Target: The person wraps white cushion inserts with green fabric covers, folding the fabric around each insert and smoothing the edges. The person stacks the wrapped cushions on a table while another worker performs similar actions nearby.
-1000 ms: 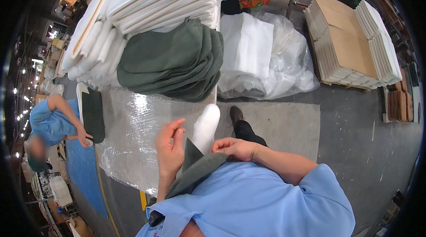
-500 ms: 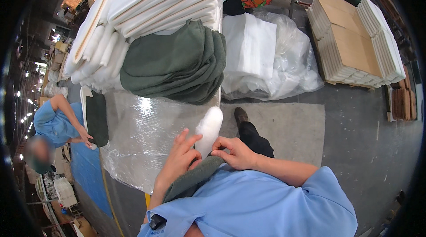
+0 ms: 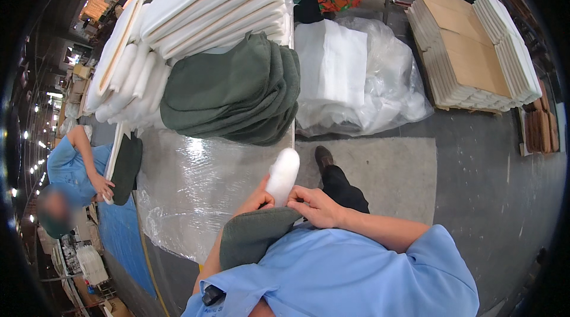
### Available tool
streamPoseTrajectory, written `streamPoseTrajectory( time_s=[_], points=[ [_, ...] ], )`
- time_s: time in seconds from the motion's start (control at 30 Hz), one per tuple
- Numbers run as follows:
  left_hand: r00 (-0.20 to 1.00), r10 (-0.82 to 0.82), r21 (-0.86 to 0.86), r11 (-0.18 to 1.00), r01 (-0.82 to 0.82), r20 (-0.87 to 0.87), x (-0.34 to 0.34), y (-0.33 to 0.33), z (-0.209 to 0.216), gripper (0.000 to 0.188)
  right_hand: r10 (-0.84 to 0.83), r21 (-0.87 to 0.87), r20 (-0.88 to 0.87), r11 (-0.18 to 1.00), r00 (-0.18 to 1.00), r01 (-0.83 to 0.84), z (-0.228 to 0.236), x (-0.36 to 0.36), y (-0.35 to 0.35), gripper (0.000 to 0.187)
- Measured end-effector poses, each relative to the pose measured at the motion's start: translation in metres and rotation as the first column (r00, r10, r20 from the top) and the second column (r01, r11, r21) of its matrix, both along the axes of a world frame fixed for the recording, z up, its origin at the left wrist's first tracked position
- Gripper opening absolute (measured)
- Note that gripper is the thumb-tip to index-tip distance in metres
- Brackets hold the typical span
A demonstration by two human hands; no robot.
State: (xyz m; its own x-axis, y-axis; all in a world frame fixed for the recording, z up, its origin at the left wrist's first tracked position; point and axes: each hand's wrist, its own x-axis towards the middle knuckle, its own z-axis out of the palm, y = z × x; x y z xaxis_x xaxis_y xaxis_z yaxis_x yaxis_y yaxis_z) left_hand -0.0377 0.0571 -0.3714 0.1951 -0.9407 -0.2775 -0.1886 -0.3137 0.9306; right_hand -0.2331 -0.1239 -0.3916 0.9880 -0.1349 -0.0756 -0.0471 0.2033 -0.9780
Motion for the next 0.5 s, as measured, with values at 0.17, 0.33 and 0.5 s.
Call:
streamPoseTrajectory(
  time_s=[0.17,0.33,0.5],
  points=[
    [0.735,-0.019,-0.178,0.966,0.189,0.677,-0.006,-0.022,0.061,0.014,0.031,0.229,0.04,0.973,0.999,-0.04,-0.009,0.0,0.002,0.016],
    [0.774,-0.097,-0.225,0.928,0.298,0.626,-0.013,-0.014,0.087,0.014,0.166,0.166,0.165,0.967,0.972,-0.193,0.003,0.0,0.002,0.019],
    [0.925,-0.197,-0.049,0.973,0.224,0.325,-0.003,-0.001,0.092,0.014,0.245,0.131,0.16,0.955,0.956,-0.266,0.015,0.003,0.0,0.024]
  ],
)
